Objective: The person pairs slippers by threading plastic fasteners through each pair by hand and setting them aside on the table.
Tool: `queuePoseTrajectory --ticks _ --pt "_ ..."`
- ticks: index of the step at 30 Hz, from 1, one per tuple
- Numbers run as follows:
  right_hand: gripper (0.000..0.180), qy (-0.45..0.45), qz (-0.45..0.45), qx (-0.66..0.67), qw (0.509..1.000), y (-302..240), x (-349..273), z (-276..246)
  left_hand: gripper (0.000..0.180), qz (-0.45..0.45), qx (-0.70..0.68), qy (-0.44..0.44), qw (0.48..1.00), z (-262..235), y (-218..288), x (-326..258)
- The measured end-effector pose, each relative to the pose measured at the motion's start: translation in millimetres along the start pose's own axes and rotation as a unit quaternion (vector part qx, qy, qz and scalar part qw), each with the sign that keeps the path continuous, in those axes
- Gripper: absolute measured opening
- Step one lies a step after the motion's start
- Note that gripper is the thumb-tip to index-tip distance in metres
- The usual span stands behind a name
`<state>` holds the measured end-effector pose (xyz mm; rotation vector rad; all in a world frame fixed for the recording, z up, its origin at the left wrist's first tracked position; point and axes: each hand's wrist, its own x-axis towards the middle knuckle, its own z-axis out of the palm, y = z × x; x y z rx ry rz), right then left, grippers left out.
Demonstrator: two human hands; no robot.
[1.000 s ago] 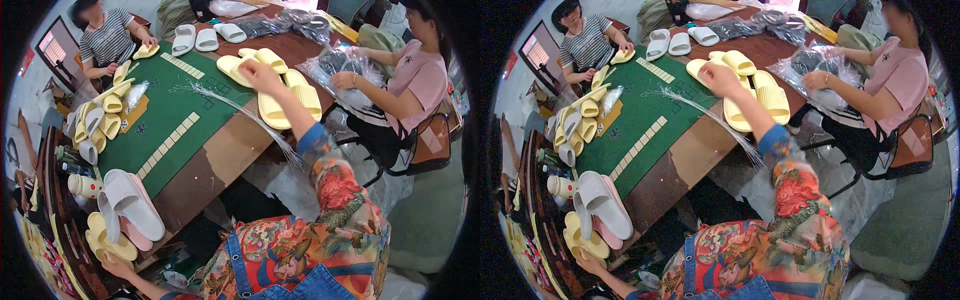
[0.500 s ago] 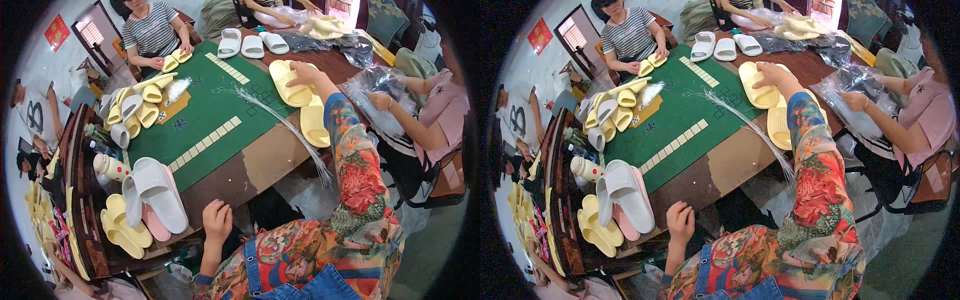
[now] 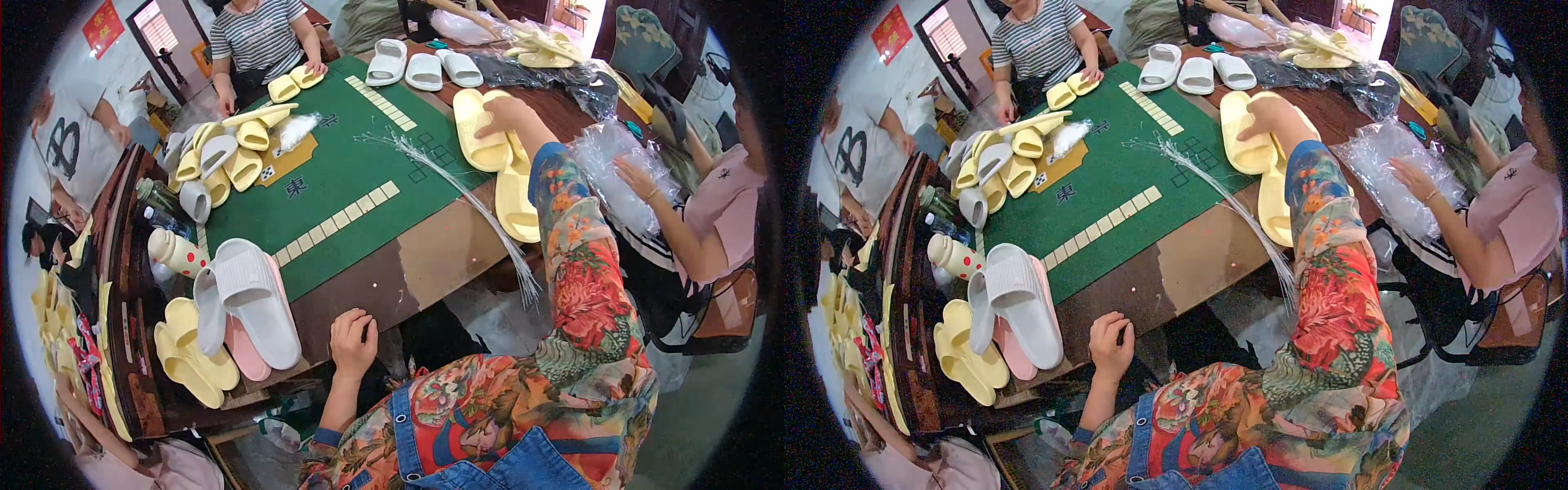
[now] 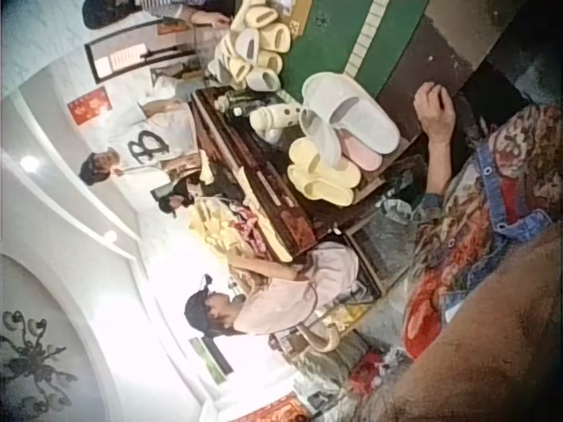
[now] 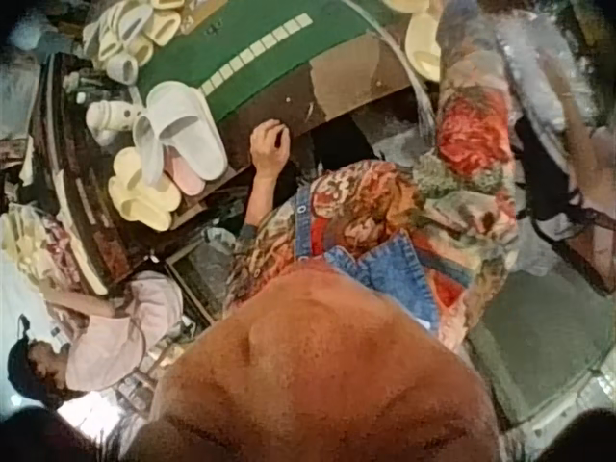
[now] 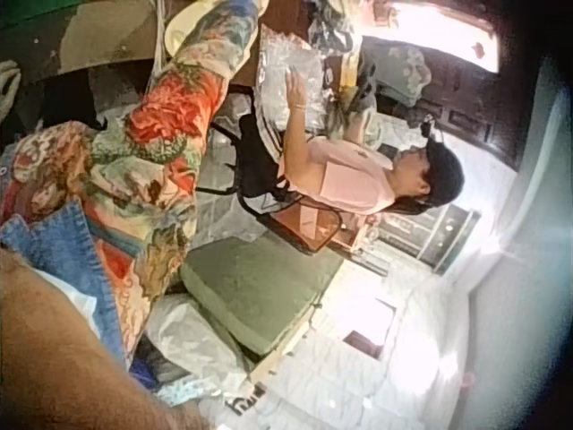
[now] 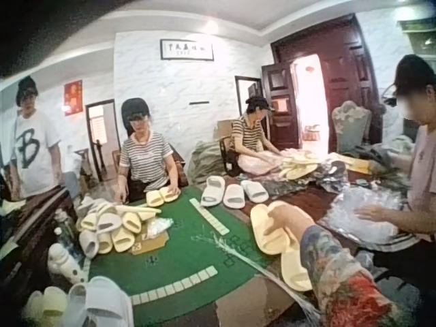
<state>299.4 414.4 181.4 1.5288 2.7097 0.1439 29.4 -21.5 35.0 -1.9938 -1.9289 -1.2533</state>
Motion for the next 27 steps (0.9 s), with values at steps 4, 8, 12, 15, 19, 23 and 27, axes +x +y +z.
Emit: queuePoseTrajectory --ticks 4,8,12,15,19,23,27 --pt "0.071 0.147 0.05 0.123 0.98 -44 -4 -49 0.012 -0.01 0.007 0.013 1.0 -3 -1 -5" --pt "0.062 0.105 0.051 0.524 0.844 -81 -14 -52 0.011 -0.034 -0.024 0.015 0.999 -2 3 0" --pt "0.034 -0.05 -0.035 0.723 0.688 -164 -75 -44 0.057 -0.116 -0.147 -0.004 0.982 -9 23 25" --pt "0.025 -0.156 0.004 0.824 0.545 -221 -127 -30 0.103 -0.108 -0.291 0.01 0.951 -21 53 46" --pt "0.025 -0.273 0.029 0.858 0.433 -251 -182 -24 0.067 -0.298 -0.407 0.139 0.852 -22 56 19" --pt "0.03 -0.37 0.052 0.785 0.494 -246 -210 -56 0.035 -0.387 -0.575 0.234 0.681 -58 34 34" --pt "0.039 -0.339 0.028 0.69 0.639 -254 -179 -18 0.034 -0.454 -0.548 0.04 0.702 -54 -25 63"
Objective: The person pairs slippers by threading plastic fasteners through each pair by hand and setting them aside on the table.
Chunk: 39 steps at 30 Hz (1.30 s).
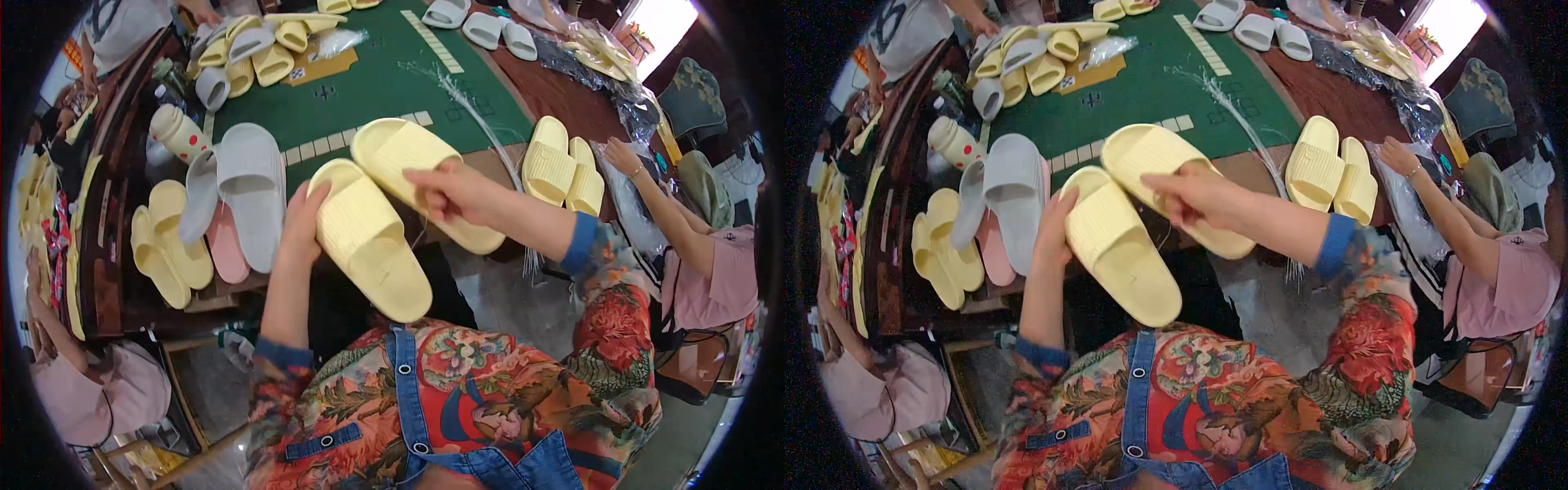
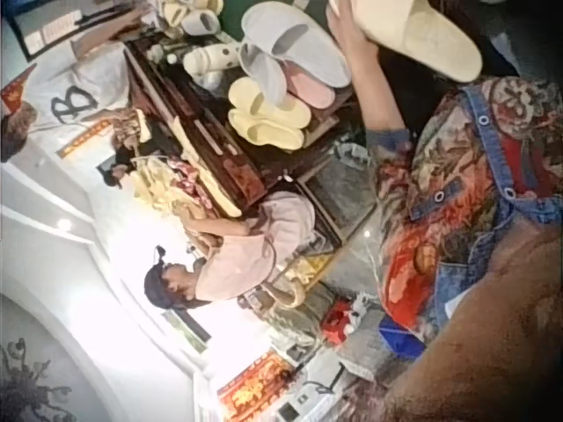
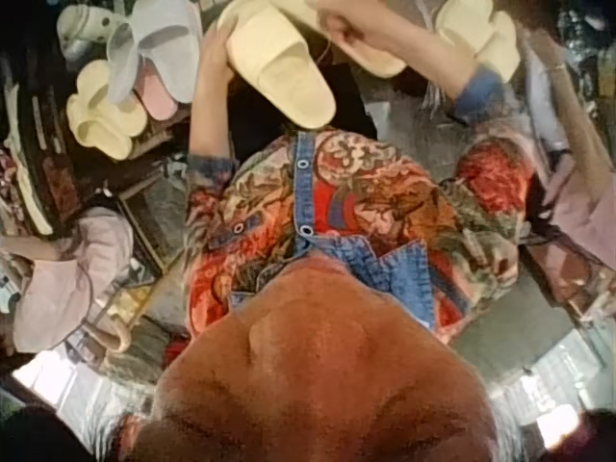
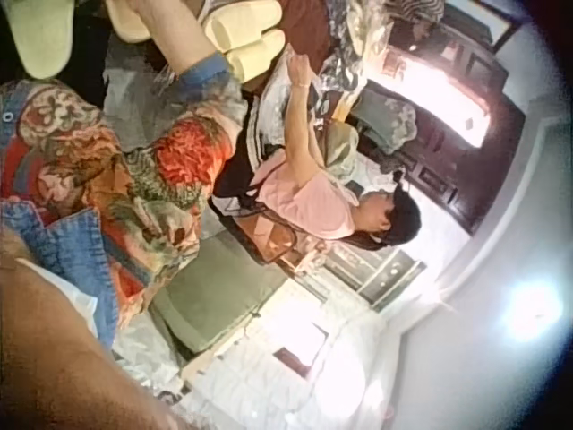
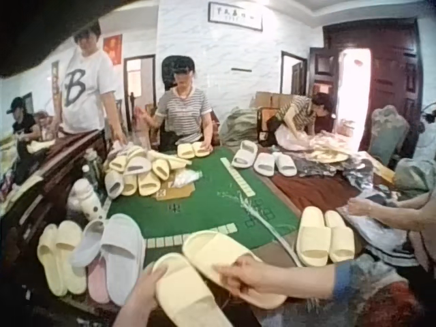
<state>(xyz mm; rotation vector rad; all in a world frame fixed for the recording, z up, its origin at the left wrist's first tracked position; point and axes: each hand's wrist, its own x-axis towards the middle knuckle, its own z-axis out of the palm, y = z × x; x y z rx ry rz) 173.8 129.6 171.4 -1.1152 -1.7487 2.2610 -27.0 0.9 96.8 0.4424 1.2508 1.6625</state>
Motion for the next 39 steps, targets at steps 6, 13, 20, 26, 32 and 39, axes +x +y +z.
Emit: queuePoseTrajectory --ticks 6,13,20,26,32,39 --pt "0.028 0.037 -0.04 0.208 0.977 67 70 -4 0.038 0.277 0.377 0.202 0.86 -20 -38 58" --pt "0.03 0.264 -0.305 -0.257 0.878 95 38 -8 0.041 0.472 0.579 -0.027 0.665 41 -37 -28" --pt "0.024 0.083 -0.275 -0.346 0.893 29 43 -17 0.031 0.485 0.642 0.044 0.591 20 -35 14" --pt "0.019 0.497 -0.217 -0.424 0.726 5 99 -173 0.027 0.489 0.629 0.049 0.602 30 -44 19" --pt "0.028 0.384 0.01 -0.582 0.717 10 75 -228 0.028 0.491 0.629 0.045 0.601 23 -44 22" --pt "0.023 0.431 -0.157 -0.397 0.795 6 44 -226 0.033 0.485 0.621 0.047 0.614 25 -37 20"
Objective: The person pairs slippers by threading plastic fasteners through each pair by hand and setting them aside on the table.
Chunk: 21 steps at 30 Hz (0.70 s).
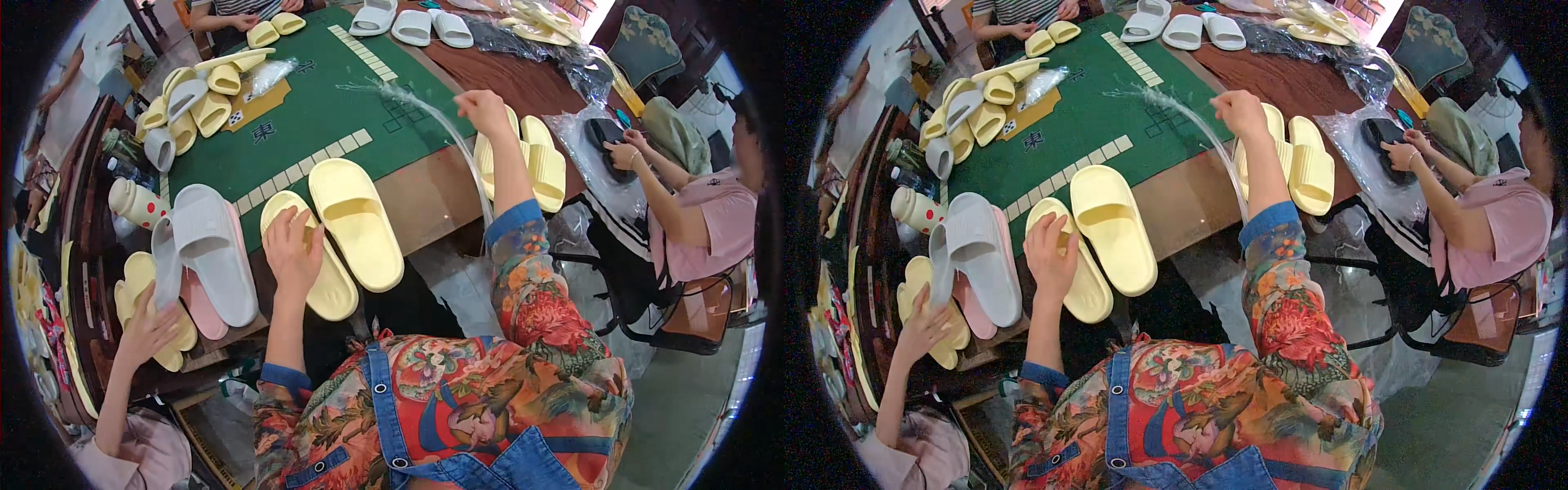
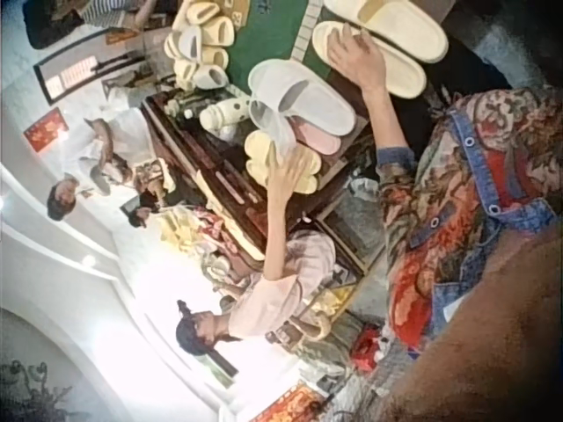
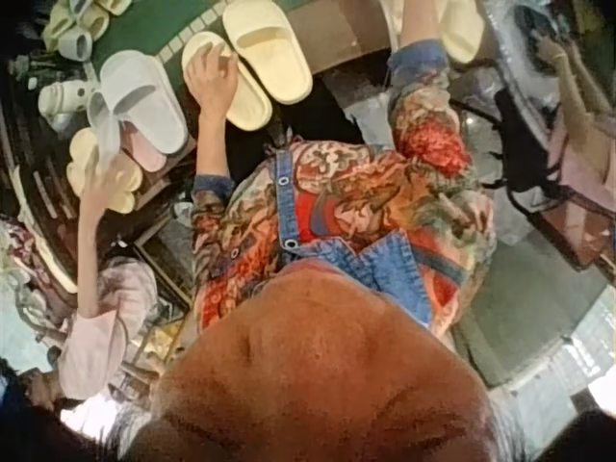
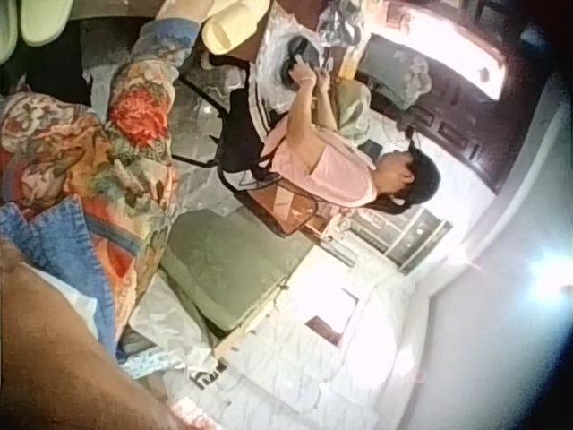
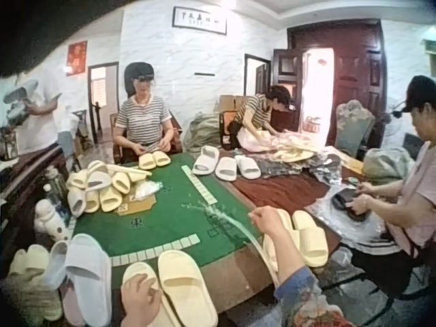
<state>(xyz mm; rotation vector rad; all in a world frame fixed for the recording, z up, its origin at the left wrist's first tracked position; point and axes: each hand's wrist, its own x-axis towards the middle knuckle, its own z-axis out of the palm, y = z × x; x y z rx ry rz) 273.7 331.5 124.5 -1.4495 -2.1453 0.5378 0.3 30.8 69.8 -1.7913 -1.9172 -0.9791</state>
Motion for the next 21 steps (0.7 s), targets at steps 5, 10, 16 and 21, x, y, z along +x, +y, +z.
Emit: queuePoseTrajectory --ticks 5,10,16,21 --pt "0.018 -0.027 -0.074 0.005 0.997 6 -10 -3 0.028 0.015 -0.033 0.055 0.998 -5 49 30" --pt "0.023 -0.14 0.033 0.191 0.971 -4 -17 19 0.019 0.064 -0.329 -0.11 0.936 54 103 52" --pt "0.023 -0.125 0.024 0.23 0.965 -13 -24 31 0.014 0.077 -0.199 -0.183 0.96 127 126 82" --pt "0.035 -0.092 -0.062 -0.034 0.993 -10 -42 35 0.01 0.082 -0.152 -0.233 0.957 147 114 72"
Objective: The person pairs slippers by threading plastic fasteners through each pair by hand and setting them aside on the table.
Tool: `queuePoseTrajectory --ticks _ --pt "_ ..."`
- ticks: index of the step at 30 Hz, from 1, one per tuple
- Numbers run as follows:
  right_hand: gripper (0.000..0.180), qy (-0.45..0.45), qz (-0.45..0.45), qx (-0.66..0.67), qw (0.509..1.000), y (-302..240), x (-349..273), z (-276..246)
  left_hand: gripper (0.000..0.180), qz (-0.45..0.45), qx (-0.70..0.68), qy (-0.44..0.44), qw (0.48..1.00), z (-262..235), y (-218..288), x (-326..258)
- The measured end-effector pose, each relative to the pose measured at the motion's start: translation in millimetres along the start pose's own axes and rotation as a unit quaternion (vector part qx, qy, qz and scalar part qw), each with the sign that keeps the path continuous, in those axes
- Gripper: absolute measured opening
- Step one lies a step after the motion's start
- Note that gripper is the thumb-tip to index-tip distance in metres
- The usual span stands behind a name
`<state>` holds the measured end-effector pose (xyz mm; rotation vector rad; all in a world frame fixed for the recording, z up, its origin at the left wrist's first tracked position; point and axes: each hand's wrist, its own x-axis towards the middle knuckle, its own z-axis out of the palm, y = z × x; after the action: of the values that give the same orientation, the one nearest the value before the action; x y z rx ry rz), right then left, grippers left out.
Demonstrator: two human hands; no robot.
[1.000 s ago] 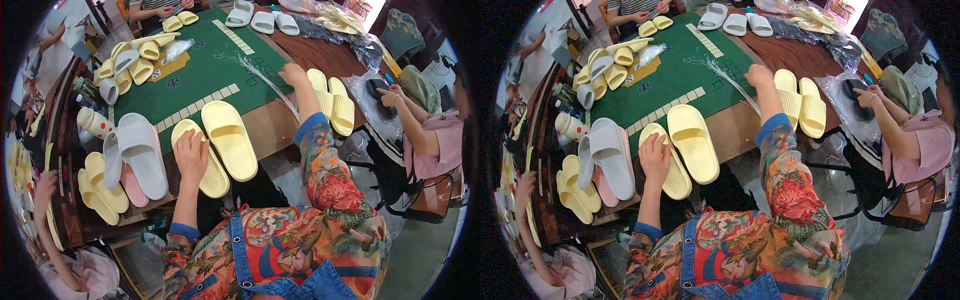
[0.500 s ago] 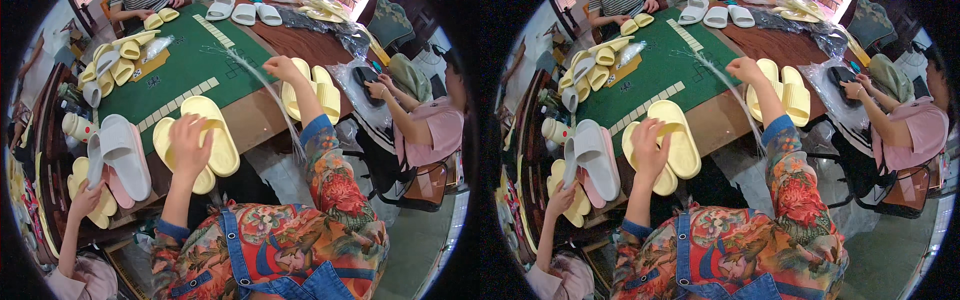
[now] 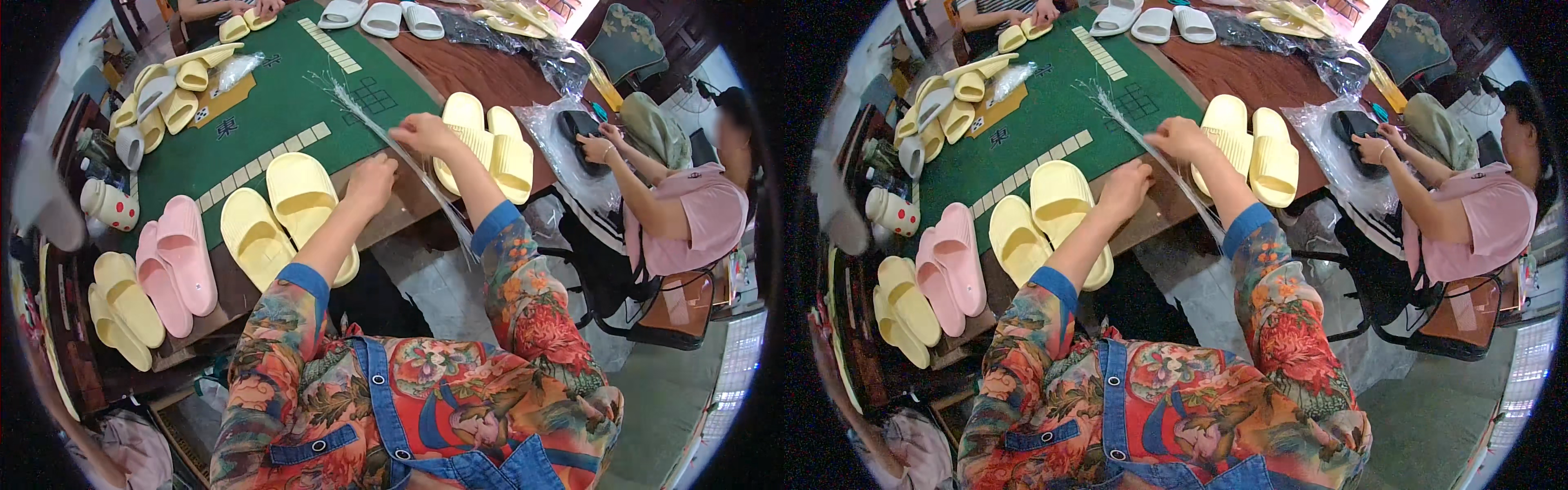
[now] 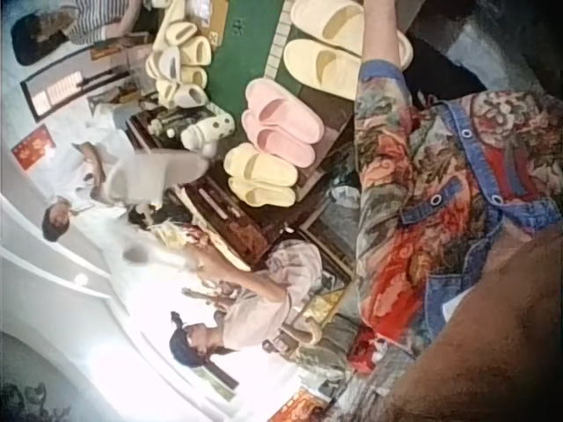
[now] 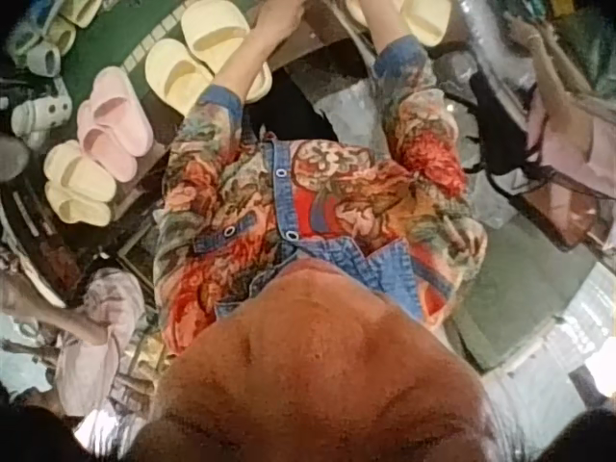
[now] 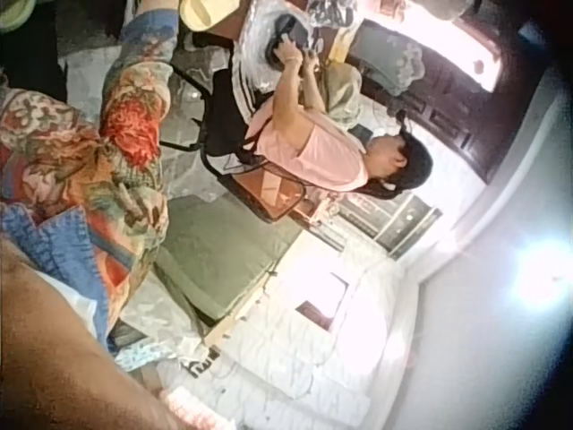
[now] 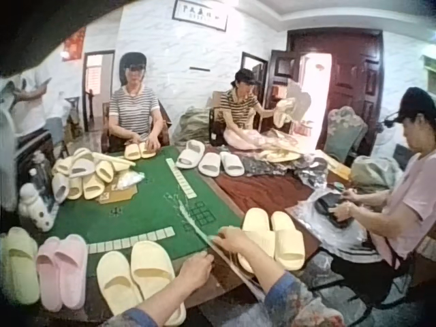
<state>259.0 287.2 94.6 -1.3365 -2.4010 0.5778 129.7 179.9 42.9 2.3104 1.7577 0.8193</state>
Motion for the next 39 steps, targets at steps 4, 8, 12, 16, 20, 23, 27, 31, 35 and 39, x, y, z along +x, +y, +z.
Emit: queuePoseTrajectory --ticks 4,8,12,16,20,23,27,31,35,39 --pt "0.029 -0.082 -0.019 -0.086 0.993 3 -13 11 0.012 0.002 -0.035 0.01 0.999 1 4 2" --pt "0.022 0.002 -0.01 0.049 0.999 -9 -25 11 0.02 -0.043 -0.098 0.109 0.988 6 -10 2" --pt "0.021 -0.014 0.035 0.18 0.983 -19 -45 15 0.03 -0.295 -0.344 0.044 0.89 -1 -10 14" --pt "0.027 -0.033 -0.038 0.19 0.98 -14 -61 26 0.03 -0.341 -0.516 0.014 0.786 -1 6 17" --pt "0.033 0.005 0.053 0.31 0.949 -13 -72 28 0.024 -0.349 -0.557 0.049 0.752 5 -7 15" --pt "0.036 0.123 0.019 0.327 0.937 -6 -54 25 0.019 -0.327 -0.58 0.024 0.746 1 -8 18" --pt "0.03 0.128 0.033 0.175 0.976 -6 -28 32 0.019 -0.339 -0.556 0.006 0.759 0 -2 16" --pt "0.024 0.142 0.028 0.213 0.966 -19 -32 32 0.018 -0.34 -0.582 -0.005 0.739 1 -16 12" --pt "0.021 0.15 -0.02 0.198 0.968 -25 -48 37 0.016 -0.329 -0.697 0.054 0.635 1 -17 12" --pt "0.018 0.141 -0.007 0.219 0.965 -27 -56 36 0.016 -0.352 -0.678 0.073 0.642 3 -18 10"
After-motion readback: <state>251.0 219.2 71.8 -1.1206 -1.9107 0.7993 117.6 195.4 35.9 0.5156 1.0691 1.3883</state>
